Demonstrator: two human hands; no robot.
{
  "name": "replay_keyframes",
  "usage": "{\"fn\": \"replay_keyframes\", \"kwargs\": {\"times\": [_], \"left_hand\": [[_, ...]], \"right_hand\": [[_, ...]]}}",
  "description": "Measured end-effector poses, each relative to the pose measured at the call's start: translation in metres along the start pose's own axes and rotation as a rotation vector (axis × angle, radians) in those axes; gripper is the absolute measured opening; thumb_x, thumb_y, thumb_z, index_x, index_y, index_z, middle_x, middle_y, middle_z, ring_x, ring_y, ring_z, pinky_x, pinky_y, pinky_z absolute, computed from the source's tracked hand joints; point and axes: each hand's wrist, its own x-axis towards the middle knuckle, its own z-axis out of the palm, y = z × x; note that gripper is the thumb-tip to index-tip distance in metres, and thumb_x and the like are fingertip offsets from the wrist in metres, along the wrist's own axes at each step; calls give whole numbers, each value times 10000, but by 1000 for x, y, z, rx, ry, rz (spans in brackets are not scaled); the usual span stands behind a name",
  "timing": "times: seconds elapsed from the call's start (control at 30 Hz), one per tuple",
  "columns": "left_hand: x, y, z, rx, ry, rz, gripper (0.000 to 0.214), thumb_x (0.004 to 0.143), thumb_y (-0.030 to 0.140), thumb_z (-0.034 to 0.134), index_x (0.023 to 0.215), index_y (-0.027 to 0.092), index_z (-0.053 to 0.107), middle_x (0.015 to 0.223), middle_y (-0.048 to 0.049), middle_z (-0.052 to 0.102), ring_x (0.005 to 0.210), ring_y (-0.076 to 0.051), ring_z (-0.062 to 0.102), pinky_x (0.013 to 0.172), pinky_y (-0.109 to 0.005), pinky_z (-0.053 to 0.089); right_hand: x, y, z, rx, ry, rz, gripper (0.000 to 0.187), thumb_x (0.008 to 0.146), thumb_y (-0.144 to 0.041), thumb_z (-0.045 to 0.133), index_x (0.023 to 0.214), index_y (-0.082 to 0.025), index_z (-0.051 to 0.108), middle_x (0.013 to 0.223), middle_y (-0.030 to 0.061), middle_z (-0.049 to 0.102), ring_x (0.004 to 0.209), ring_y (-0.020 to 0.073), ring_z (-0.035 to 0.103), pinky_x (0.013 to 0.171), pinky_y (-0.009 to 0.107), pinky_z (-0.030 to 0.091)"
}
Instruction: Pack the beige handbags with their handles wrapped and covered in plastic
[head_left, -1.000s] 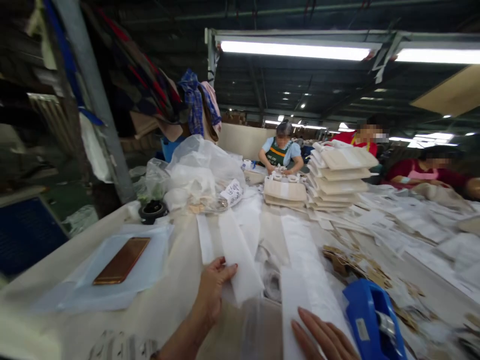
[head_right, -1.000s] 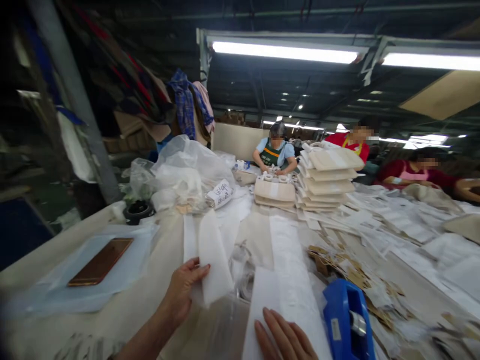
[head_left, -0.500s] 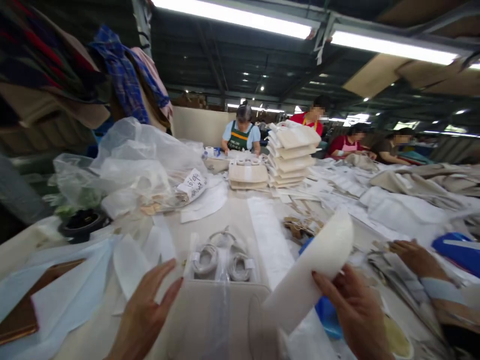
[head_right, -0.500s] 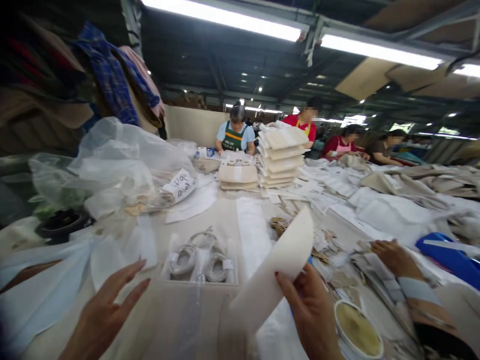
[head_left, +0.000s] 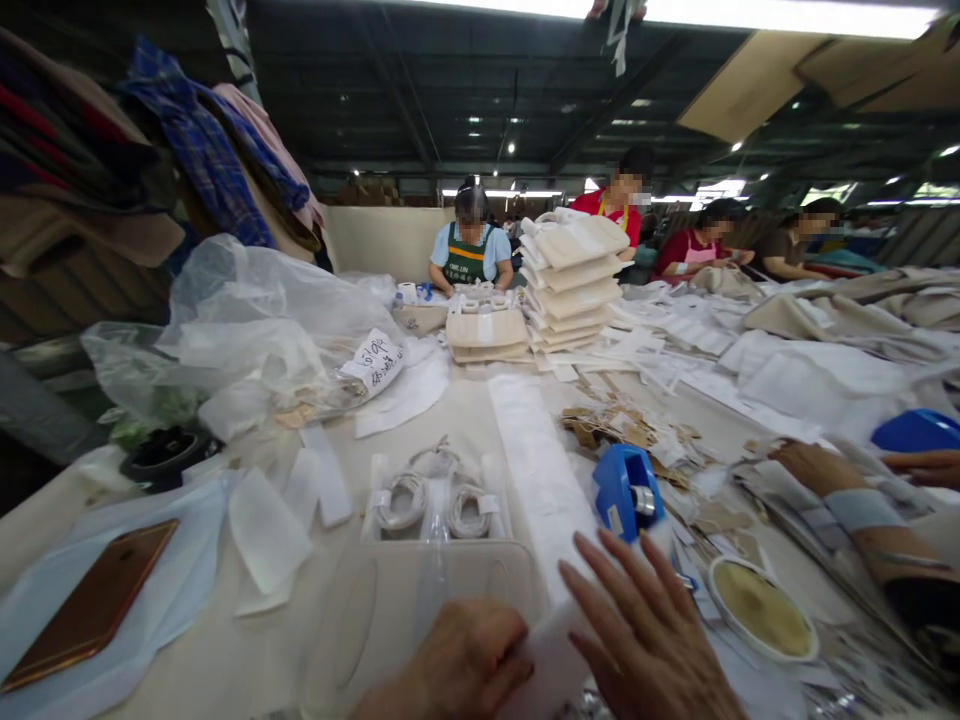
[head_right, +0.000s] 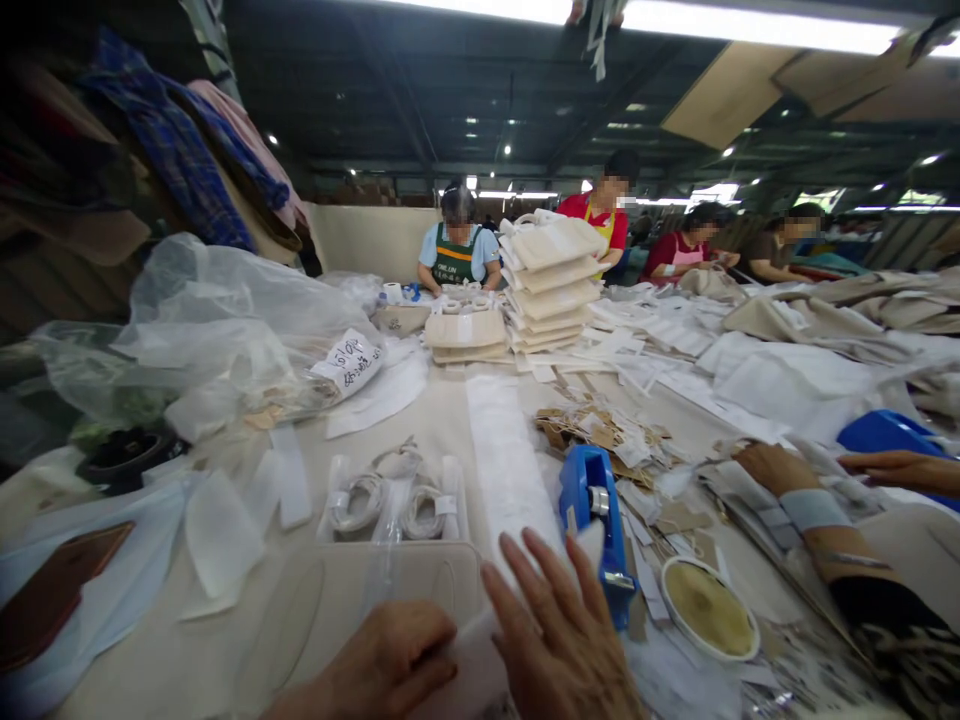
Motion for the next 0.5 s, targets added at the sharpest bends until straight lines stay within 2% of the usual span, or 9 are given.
{"fn": "replay_keyframes", "kwargs": {"times": [0.03, 0.1, 0.13, 0.2, 0.3, 0.33, 0.4, 0.47, 0.5], "left_hand": [[-1, 4, -8, 139, -65, 54, 69, 774, 194, 545, 752, 162, 603, 785, -58, 643, 727, -193, 551, 663, -279, 384], [2, 12, -26, 298, -189, 157, 82, 808, 192, 550, 804, 157, 624, 832, -81, 662, 765, -212, 582, 695, -289, 421], [6, 13, -36, 314, -226, 198, 124, 841, 210, 522, 841, 158, 635, 857, -85, 666, 791, -216, 593, 716, -293, 438], [17, 10, -55, 251, -195, 232, 225, 892, 231, 439, 986, 170, 634, 981, -94, 665, 916, -218, 601, 815, -303, 452], [38, -3, -77, 223, -66, 182, 409, 839, 165, 470, 1246, 184, 505, 1294, -116, 533, 1211, -234, 467, 1022, -364, 354], [46, -5, -81, 272, -96, 173, 510, 784, 136, 533, 1287, 182, 465, 1360, -124, 471, 1273, -250, 400, 1057, -392, 313], [63, -4, -79, 410, -274, 213, 725, 647, 71, 658, 1325, 153, 413, 1399, -160, 410, 1311, -292, 341, 1074, -426, 282], [79, 2, -65, 538, -454, 323, 806, 563, 38, 715, 1308, 121, 419, 1346, -185, 466, 1260, -318, 400, 1045, -424, 315], [86, 4, -54, 600, -507, 391, 762, 549, 33, 720, 1262, 120, 464, 1282, -179, 527, 1203, -321, 456, 1016, -420, 341]], "right_hand": [[-3, -3, -2, 13, -77, -83, 309, 839, -224, 500, 1138, -200, 569, 1014, 67, 686, 951, 230, 626, 912, 399, 445], [-13, -9, -2, 101, -204, -75, 138, 818, -204, 496, 903, -226, 603, 710, -6, 677, 618, 161, 632, 666, 295, 502], [-21, -10, -2, 147, -267, -2, 89, 799, -184, 509, 810, -237, 580, 632, -26, 644, 527, 145, 599, 557, 266, 480], [-40, -10, -5, 215, -390, 181, 100, 768, -159, 541, 731, -251, 536, 617, -32, 635, 506, 142, 597, 462, 234, 436], [-70, 1, -16, 312, -428, 519, 24, 804, -260, 547, 795, -276, 562, 694, -15, 683, 596, 163, 656, 501, 216, 480], [-79, 5, -21, 348, -407, 644, 61, 821, -325, 533, 810, -285, 577, 695, -14, 692, 594, 169, 663, 504, 217, 495], [-92, 9, -27, 426, -362, 870, 184, 834, -444, 498, 857, -299, 609, 742, -8, 715, 624, 181, 678, 524, 222, 523], [-101, 6, -28, 502, -325, 1016, 259, 828, -505, 485, 890, -298, 628, 802, -2, 726, 675, 187, 687, 552, 223, 541], [-105, 2, -26, 532, -308, 1054, 272, 825, -511, 489, 898, -291, 632, 824, 3, 726, 699, 188, 688, 575, 224, 547]]}}
